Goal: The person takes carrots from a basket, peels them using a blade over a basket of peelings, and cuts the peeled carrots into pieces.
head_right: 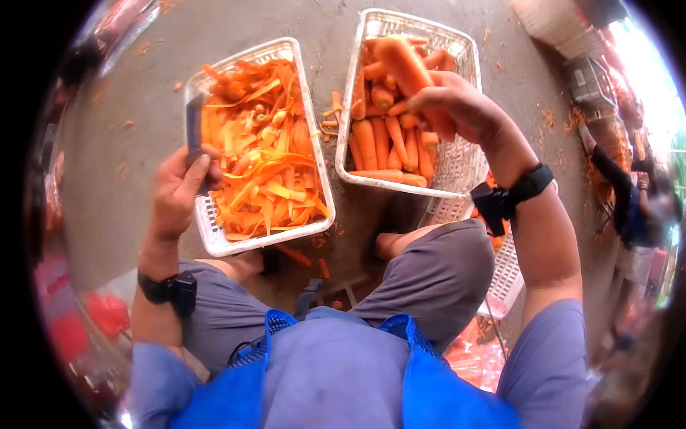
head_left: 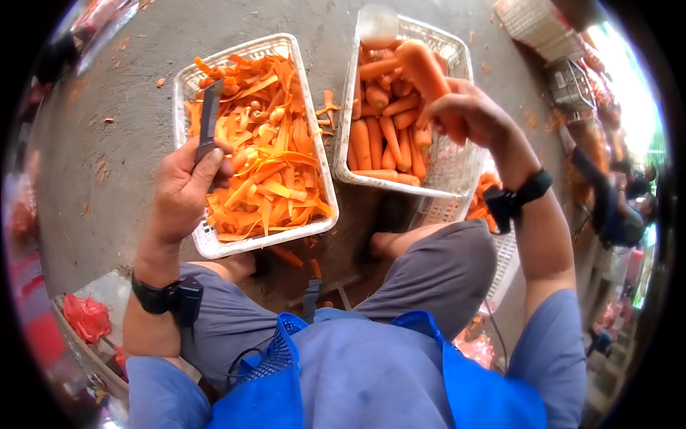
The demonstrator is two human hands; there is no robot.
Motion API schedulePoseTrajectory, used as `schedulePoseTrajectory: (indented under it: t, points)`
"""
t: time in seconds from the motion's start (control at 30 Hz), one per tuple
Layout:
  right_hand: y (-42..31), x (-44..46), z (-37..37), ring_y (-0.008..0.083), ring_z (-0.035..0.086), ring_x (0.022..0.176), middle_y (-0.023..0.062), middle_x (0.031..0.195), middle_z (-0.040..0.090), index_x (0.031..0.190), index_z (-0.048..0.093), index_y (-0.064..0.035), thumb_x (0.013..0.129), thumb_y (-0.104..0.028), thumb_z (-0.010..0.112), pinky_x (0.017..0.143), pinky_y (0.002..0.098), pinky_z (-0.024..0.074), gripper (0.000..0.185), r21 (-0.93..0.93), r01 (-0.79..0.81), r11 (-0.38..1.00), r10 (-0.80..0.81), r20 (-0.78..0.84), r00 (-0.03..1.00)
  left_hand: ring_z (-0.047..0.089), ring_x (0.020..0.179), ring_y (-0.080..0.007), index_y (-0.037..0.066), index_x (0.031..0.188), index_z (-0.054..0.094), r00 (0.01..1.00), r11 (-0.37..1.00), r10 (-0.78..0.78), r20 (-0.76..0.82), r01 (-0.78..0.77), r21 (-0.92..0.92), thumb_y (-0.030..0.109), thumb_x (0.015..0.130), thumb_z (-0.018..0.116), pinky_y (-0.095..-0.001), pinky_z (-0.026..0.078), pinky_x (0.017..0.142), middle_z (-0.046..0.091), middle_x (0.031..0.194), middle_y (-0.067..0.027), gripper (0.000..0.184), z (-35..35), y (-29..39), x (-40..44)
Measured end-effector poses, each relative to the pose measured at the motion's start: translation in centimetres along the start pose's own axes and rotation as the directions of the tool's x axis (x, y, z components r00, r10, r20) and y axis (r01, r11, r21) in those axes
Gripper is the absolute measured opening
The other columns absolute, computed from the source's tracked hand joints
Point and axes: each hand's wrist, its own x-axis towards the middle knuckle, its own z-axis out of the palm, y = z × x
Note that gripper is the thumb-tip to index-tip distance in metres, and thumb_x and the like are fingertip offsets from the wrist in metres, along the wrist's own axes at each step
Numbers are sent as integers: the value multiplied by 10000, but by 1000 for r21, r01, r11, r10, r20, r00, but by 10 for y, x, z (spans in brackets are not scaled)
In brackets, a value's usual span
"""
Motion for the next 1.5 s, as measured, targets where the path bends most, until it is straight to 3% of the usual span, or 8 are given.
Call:
schedulePoseTrajectory:
  t: [0.2,0.5,0.6,1.23,1.33,1.43,1.47,1.5]
  points:
    - [-56,-28,138,78,594,551,18,681,631,1016,685,7,847,-249,796,487,232,470,326,-398,-22,917,68,101,993,533,703,-51,24,1128,649,986,988,152,-62,-150,39,123,1032,552,-207,449,643,599,785,17,168,15,7,-42]
    - [7,-60,229,190,656,773,145,842,671,1037,639,28,722,-137,735,723,359,531,368,-285,349,893,-351,48,935,676,794,-333,-16,1052,647,862,816,491,122,-505,283,-13,911,636,-356,529,723,676,882,-175,141,14,19,-66]
    - [3,-65,240,157,660,800,102,879,690,1084,635,16,757,-109,731,721,320,535,363,-164,198,966,-198,16,980,672,842,-404,-6,1045,648,843,772,516,153,-534,345,-26,873,649,-406,542,721,678,907,-207,173,14,18,-70]
    - [24,-14,219,192,657,755,78,780,639,994,602,21,779,-109,661,707,328,525,258,-383,168,908,-239,-147,960,648,823,-436,11,1025,616,941,697,312,128,-318,643,-15,872,587,-468,516,675,647,864,-246,158,26,-2,-28]
    - [10,-19,217,213,663,740,91,758,642,997,599,38,780,-121,671,709,348,533,278,21,-232,973,228,113,967,648,809,-428,17,933,577,958,715,248,145,-282,640,2,836,574,-479,517,686,637,799,-228,98,27,-7,-21]
    - [18,-19,224,192,650,656,87,725,642,988,605,43,782,-130,684,629,342,530,281,13,-122,992,122,24,992,648,810,-427,17,883,556,964,721,218,153,-265,640,10,818,563,-489,518,698,633,768,-225,65,26,-11,-19]
    - [49,-6,228,138,611,573,65,695,632,969,609,32,784,-125,683,533,310,500,253,-177,242,954,-267,-135,954,648,814,-428,15,881,555,964,721,216,153,-263,641,11,819,559,-492,517,702,633,768,-228,62,25,-14,-20]
    - [52,-3,227,128,601,559,62,693,629,966,612,30,785,-123,682,515,300,488,247,-254,270,929,-311,-138,940,640,816,-440,12,919,565,958,706,243,154,-283,649,9,844,562,-493,509,692,631,782,-241,75,24,-17,-22]
